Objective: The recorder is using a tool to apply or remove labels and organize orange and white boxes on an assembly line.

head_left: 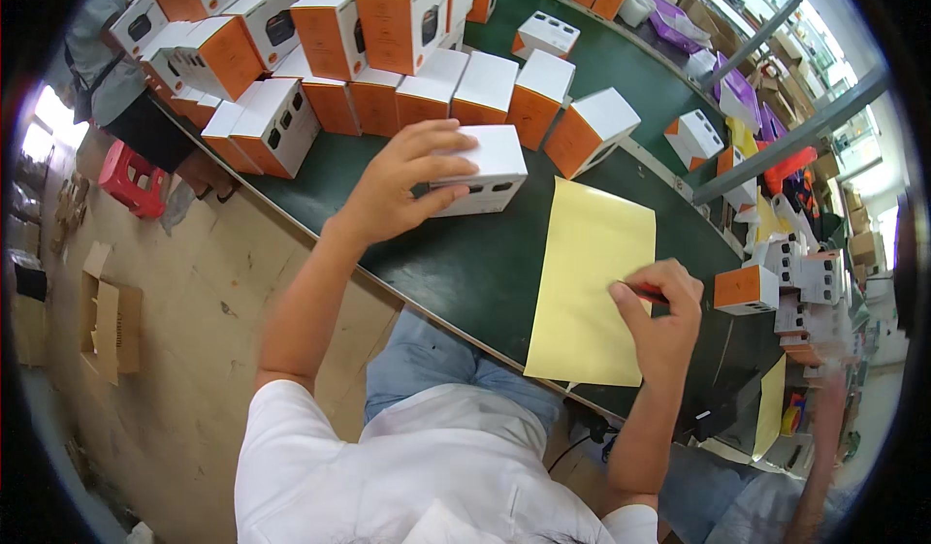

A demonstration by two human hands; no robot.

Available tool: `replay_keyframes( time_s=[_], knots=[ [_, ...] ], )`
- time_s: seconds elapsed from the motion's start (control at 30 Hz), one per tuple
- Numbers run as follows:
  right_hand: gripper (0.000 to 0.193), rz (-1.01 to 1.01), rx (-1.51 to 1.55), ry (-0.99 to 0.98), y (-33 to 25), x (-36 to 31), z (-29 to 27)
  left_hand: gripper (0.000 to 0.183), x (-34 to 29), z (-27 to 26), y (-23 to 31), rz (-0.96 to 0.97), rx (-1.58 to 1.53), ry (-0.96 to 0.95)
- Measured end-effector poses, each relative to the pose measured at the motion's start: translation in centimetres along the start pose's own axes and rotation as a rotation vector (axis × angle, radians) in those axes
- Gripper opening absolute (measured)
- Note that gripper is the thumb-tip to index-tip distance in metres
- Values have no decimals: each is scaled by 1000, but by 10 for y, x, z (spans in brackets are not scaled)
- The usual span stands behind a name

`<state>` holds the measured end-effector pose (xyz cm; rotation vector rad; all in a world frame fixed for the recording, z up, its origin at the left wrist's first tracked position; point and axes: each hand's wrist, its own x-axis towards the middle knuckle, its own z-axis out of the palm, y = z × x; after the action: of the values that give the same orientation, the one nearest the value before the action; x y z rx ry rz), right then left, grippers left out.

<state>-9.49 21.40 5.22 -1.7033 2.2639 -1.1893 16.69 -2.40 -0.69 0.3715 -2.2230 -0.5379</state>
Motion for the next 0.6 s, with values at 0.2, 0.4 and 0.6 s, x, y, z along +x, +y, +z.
replay_keyframes(
  time_s=[0.2, 0.4, 0.6],
  knots=[
    [19, -221, 14, 6, -48, 42, 40, 25, -15, 21, -3, 74, -88, 131],
    [19, -272, -20, 5, -56, 62, 76, 23, -17, 22, -4, 70, -156, 155],
    [18, -332, -96, 28, -57, 71, 94, 27, -16, 24, 3, 70, -185, 185]
  ],
)
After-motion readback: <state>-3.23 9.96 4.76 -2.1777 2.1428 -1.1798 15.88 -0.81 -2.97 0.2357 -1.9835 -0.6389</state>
